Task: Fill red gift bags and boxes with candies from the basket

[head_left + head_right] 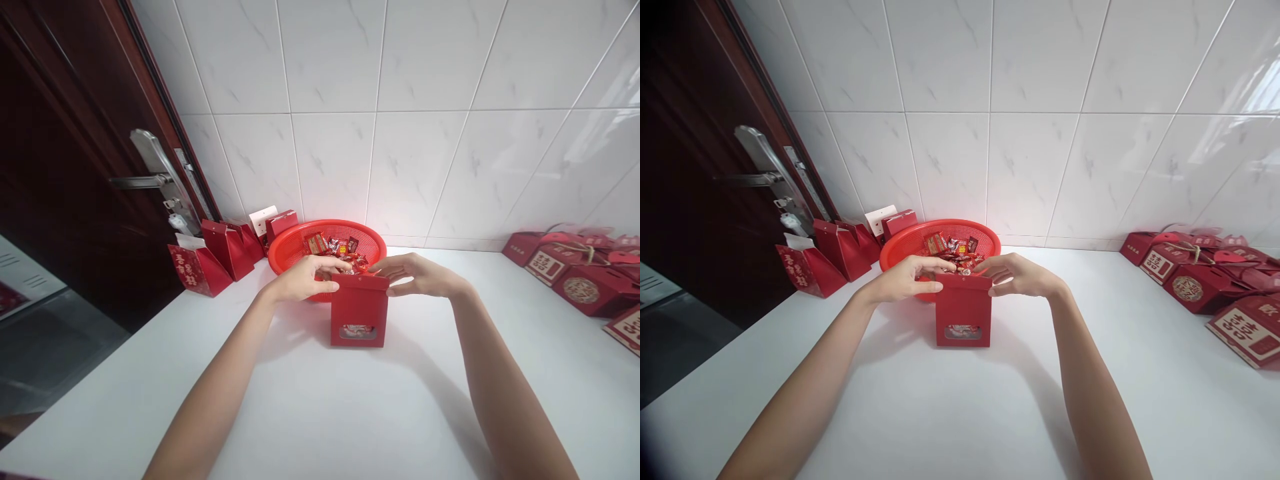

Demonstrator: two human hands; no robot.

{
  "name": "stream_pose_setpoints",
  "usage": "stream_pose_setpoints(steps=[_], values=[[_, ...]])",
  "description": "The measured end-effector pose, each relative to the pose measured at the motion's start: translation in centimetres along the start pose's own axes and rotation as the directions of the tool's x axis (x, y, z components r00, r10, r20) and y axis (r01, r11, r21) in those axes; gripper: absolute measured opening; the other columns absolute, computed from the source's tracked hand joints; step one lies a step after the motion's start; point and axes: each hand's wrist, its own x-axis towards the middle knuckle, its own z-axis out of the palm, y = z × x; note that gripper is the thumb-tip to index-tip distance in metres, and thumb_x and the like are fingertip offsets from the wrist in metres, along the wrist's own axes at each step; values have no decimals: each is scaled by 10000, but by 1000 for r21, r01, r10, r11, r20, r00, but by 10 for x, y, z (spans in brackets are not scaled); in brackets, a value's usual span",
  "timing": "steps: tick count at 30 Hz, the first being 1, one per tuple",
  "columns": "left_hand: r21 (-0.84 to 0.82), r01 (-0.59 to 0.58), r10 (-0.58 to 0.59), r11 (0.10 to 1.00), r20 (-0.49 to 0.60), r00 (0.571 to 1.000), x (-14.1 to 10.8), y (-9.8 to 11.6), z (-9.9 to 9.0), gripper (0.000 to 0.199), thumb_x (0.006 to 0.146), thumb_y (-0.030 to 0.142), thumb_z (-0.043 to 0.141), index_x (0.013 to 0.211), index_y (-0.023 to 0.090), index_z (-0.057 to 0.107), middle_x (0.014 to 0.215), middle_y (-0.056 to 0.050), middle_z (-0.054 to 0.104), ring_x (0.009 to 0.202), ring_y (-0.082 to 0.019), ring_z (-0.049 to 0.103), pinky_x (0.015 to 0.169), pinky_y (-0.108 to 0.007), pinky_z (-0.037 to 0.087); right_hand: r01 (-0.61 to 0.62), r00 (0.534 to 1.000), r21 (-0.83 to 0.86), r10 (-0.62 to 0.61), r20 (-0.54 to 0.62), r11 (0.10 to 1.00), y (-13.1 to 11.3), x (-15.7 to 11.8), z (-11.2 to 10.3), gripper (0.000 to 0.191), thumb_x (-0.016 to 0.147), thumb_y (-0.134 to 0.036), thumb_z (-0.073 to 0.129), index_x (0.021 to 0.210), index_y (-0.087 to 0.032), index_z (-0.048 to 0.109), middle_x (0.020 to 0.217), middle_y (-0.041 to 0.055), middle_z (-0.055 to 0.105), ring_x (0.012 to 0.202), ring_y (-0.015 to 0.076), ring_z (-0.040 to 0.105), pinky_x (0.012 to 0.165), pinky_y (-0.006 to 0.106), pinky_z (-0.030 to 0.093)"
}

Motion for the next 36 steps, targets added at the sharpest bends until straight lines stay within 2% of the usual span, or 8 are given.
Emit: stream_pose_setpoints(steps=[5,12,15,17,20,24,30,36], values=[[-4,4,-4,1000,16,1000,0,0,-1,388,787,230,689,1173,235,733,1206,-73,737,1074,-259,696,903,-383,564,-67,995,-28,68,69,997,1,-5,-5,518,742,-304,805,1245,-258,693,1261,69,692,1123,268,661,1021,472,530],[-121,22,-20,992,16,1000,-1,-5,4,355,791,276,716,1140,218,745,1151,-79,751,1044,-262,703,873,-372,568,-119,993,-1,119,-8,993,1,0,6,400,813,-470,745,1147,-249,744,1178,65,736,1098,287,674,945,433,559],[-150,43,-54,988,-68,996,-8,-10,14,372,825,341,693,1167,198,731,1085,-87,758,962,-250,708,851,-388,571,-94,995,55,93,22,994,4,-4,15,398,863,-525,674,1148,-255,744,1178,46,738,1095,278,671,946,418,550],[-106,33,-51,994,-172,984,-15,-13,23,373,843,362,685,1181,209,723,1116,-82,744,1006,-246,687,919,-407,546,-78,996,43,80,-39,996,9,-10,24,413,897,-559,613,1106,-230,751,1105,53,754,1026,274,682,900,415,553],[-34,-23,10,999,-343,939,-26,-15,38,337,849,355,692,1162,234,723,1171,-71,705,1047,-225,655,1001,-402,501,-43,975,-29,36,-220,999,16,-22,44,433,934,-578,540,1044,-211,742,992,63,756,907,256,678,808,386,545],[-90,-70,10,993,-542,841,-38,-15,57,306,805,340,721,1078,201,724,977,-47,675,891,-186,653,920,-361,537,-17,916,-68,-11,-402,998,23,-38,76,386,961,-560,497,991,-234,703,1014,62,741,924,250,671,813,375,540],[-395,-40,-212,918,-574,791,-54,-8,75,346,772,338,722,1074,171,693,952,-57,721,927,-204,681,908,-371,552,13,796,-65,-50,-603,998,33,-44,112,349,973,-526,485,1111,-258,659,1126,73,715,1020,265,663,895,418,550],[-469,-106,-264,877,-653,710,-63,2,75,303,744,346,766,986,171,714,977,-54,736,939,-193,679,913,-343,546,27,739,-118,-99,-667,993,35,-47,133,329,981,-464,505,1215,-253,599,1161,86,691,982,246,667,894,419,567]])
